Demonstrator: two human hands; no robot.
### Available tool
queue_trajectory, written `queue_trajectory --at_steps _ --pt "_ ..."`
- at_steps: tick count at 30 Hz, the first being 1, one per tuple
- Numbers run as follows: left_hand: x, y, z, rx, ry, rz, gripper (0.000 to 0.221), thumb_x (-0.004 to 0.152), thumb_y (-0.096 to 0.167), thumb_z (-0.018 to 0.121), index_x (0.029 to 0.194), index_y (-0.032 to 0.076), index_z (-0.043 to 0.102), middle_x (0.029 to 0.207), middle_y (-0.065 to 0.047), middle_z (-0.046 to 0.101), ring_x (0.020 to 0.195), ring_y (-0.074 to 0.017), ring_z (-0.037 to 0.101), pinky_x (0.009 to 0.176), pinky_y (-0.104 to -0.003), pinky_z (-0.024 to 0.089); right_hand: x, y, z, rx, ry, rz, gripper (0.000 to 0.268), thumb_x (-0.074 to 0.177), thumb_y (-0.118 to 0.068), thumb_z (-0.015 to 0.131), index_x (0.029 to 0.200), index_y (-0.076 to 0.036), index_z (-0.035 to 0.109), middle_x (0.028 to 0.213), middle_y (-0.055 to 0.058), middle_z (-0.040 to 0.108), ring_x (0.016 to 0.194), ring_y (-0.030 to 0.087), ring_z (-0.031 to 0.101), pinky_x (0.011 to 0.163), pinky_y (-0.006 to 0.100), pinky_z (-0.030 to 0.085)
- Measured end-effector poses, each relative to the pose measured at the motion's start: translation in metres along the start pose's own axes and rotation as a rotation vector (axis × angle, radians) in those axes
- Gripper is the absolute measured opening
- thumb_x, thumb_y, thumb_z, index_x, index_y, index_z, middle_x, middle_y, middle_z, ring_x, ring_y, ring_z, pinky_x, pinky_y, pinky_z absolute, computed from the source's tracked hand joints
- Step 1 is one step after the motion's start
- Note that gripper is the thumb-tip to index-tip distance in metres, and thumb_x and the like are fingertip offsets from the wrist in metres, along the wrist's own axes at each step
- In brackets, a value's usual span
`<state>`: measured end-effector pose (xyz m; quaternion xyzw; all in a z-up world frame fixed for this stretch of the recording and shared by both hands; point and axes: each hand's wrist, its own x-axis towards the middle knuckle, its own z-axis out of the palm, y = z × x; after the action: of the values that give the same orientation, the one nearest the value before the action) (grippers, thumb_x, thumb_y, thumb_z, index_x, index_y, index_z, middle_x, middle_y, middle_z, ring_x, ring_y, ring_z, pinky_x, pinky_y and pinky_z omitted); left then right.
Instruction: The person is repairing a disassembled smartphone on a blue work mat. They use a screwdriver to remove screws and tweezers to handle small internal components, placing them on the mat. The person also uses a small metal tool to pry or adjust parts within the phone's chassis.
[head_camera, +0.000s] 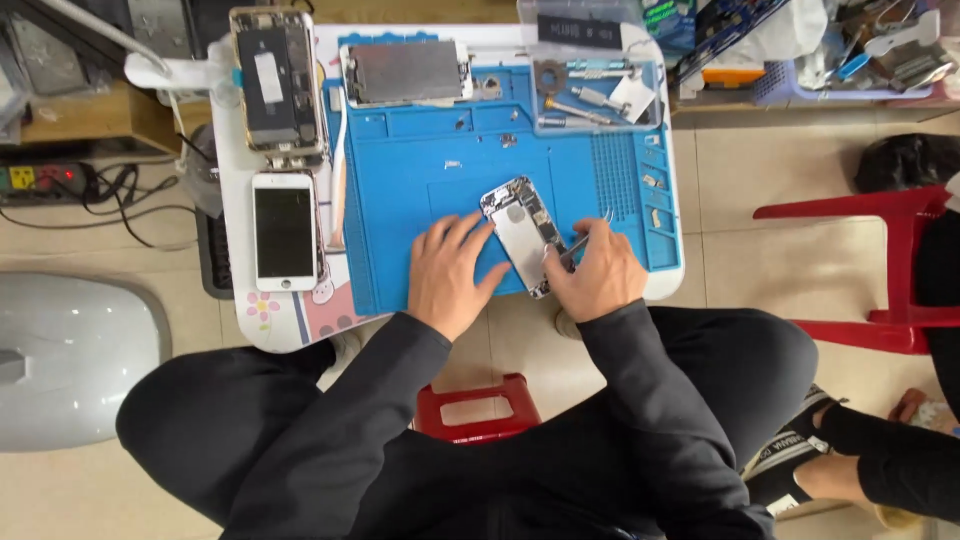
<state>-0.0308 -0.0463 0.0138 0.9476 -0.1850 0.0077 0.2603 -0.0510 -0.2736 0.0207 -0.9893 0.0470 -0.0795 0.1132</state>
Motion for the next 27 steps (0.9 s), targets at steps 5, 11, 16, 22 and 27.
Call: queue_trajectory --at_steps 5,11,16,22,27 --pt "0.004 -0.001 -0.002 0.036 0.055 -0.015 0.067 0.104 0.054 0.066 0.153 0.011 0.052 0.141 -0.014 0.059 0.135 -0.034 0.054 0.105 -0.053 0.045 -0.007 -0.009 0.002 0.034 -0.064 0.057 0.038 0.083 -0.041 0.075 0.113 -0.02 0.065 0.071 0.0 0.068 0.075 0.03 0.074 0.067 0.045 0.058" --pt "0.009 -0.009 0.0 0.112 0.07 0.001 0.074 0.094 0.059 0.074 0.149 0.012 0.056 0.146 -0.012 0.056 0.135 -0.0352 0.053 0.103 -0.052 0.047 0.001 -0.005 0.009 0.118 -0.179 -0.002 0.026 0.081 -0.037 0.074 0.104 -0.026 0.068 0.069 -0.002 0.072 0.073 0.027 0.076 0.068 0.043 0.059" --pt "0.015 -0.007 -0.005 0.142 0.034 0.002 0.071 0.097 0.06 0.07 0.15 0.014 0.056 0.146 -0.011 0.056 0.132 -0.0331 0.054 0.1 -0.05 0.046 -0.004 -0.03 -0.013 0.285 -0.33 -0.043 0.02 0.083 -0.029 0.073 0.101 -0.024 0.07 0.078 0.0 0.076 0.077 0.024 0.079 0.071 0.04 0.062" --pt "0.03 -0.013 -0.002 0.149 0.038 0.019 0.068 0.096 0.06 0.07 0.147 0.016 0.059 0.136 -0.011 0.057 0.121 -0.0303 0.058 0.089 -0.047 0.049 0.008 -0.019 -0.016 0.218 -0.403 -0.069 0.018 0.093 -0.019 0.061 0.108 -0.021 0.069 0.074 0.006 0.073 0.073 0.031 0.077 0.064 0.046 0.061" --pt "0.045 -0.018 0.0 0.247 0.056 0.091 0.06 0.096 0.059 0.068 0.14 0.018 0.064 0.123 -0.011 0.054 0.102 -0.0272 0.058 0.078 -0.041 0.046 0.05 0.014 -0.015 -0.171 -0.405 -0.098 0.017 0.102 -0.034 0.055 0.112 -0.028 0.067 0.075 -0.002 0.069 0.073 0.025 0.075 0.064 0.042 0.061"
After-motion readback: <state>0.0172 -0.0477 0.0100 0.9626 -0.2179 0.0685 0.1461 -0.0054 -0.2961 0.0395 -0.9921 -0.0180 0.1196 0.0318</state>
